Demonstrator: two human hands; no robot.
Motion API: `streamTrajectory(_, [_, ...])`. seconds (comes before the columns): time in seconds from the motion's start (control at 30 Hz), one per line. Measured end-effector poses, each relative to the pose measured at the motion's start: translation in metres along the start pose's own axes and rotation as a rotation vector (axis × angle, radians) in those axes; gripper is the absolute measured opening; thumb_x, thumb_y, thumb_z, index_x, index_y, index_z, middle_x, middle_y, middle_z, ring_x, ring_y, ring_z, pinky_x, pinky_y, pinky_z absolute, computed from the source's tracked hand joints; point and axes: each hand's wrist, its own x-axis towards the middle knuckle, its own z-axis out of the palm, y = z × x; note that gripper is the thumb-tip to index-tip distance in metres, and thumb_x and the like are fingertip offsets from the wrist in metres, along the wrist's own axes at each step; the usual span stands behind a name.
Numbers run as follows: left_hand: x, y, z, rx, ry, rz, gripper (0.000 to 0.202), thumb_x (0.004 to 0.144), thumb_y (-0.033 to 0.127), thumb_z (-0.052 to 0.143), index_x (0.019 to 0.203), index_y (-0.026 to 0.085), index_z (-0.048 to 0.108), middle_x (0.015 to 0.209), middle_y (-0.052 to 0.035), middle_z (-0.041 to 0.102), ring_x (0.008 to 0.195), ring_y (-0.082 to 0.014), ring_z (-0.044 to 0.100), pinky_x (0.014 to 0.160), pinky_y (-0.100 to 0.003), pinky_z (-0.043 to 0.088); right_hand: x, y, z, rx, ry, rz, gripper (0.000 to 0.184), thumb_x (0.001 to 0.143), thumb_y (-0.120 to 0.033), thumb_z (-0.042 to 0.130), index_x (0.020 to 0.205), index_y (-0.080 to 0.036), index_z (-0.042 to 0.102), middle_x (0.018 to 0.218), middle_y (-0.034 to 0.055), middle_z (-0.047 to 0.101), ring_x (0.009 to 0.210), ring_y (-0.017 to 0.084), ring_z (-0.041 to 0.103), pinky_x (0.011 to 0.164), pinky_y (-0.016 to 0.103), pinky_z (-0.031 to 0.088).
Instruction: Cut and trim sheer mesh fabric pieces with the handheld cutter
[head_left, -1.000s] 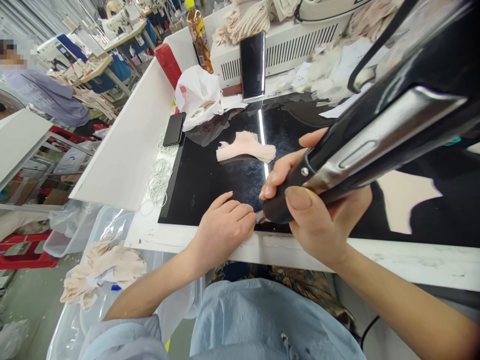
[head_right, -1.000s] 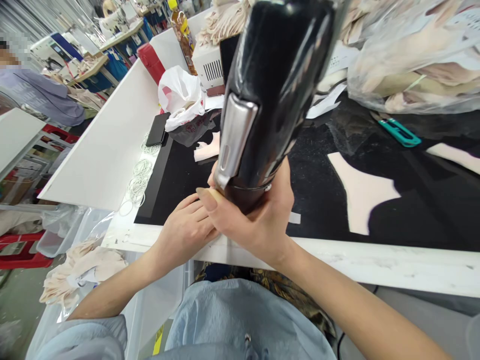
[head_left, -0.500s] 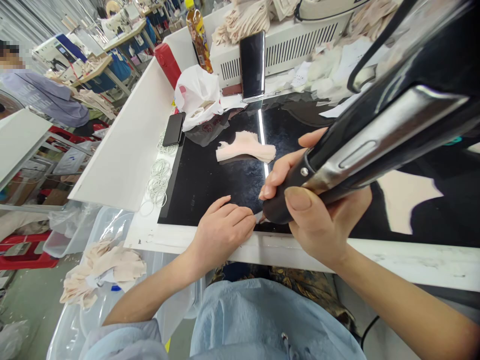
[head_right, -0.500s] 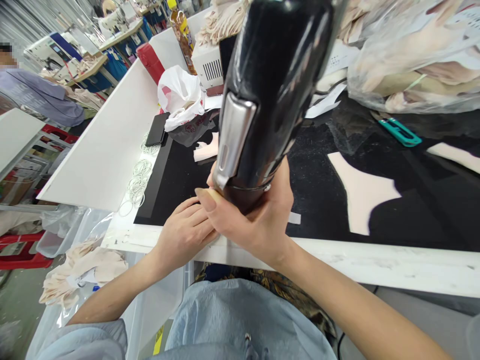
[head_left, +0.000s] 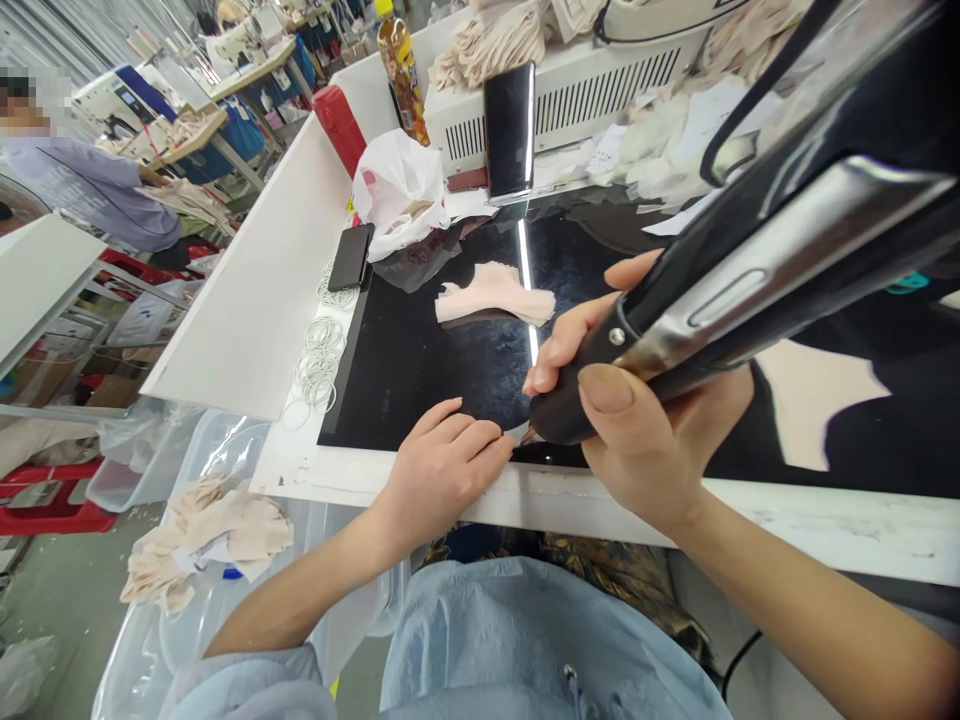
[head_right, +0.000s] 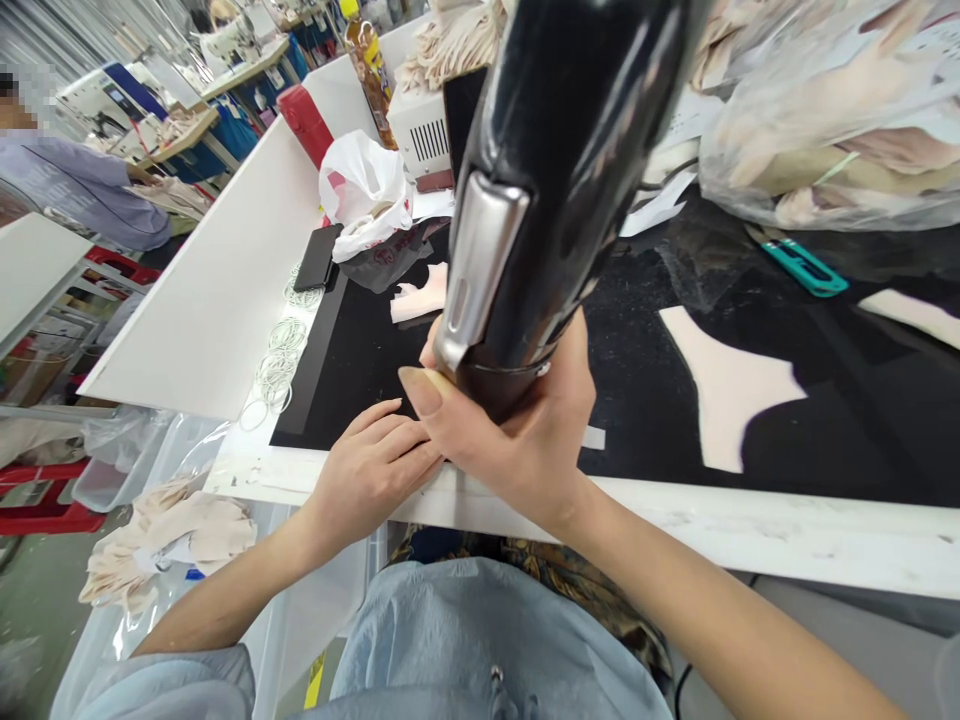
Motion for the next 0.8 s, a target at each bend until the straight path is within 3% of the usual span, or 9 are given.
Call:
streamTrajectory(0.2, [-0.006,0.005,0.001,0.000,0.018,0.012,0.016,0.097,0.014,0.060,0.111,0.018,0.066,0.096,0.0010,0.074,0.087,-0.0136,0.067,0.107,-0.038,0.046,0.003,-0.002,0.004,-0.070,-0.016,-0.019,0.030,0.082,-0.038,0.075,0.107,-0.038,0.060,0.079,-0.0041,0.062,0.062,0.018,0.060,0.057,0.037,0.056])
streamTrajectory(0.47, [-0.001,0.015,-0.004,0.026,0.036,0.016,0.013,0.099,0.015,0.057,0.107,0.018,0.067,0.095,-0.0002,0.074,0.088,-0.0138,0.068,0.104,-0.038,0.048,0.006,0.002,0.004,-0.028,0.003,-0.037,0.035,0.077,-0.034,0.080,0.107,-0.031,0.062,0.076,-0.0022,0.064,0.057,0.018,0.061,0.053,0.039,0.057])
streamTrajectory(0.8, [0.000,0.015,-0.003,0.020,0.046,0.015,0.014,0.099,0.015,0.057,0.109,0.017,0.067,0.099,-0.0005,0.075,0.089,-0.0146,0.068,0.103,-0.038,0.048,0.005,0.003,0.004,-0.029,0.004,-0.049,0.031,0.079,-0.030,0.078,0.107,-0.030,0.063,0.076,-0.0017,0.064,0.060,0.018,0.064,0.053,0.039,0.059])
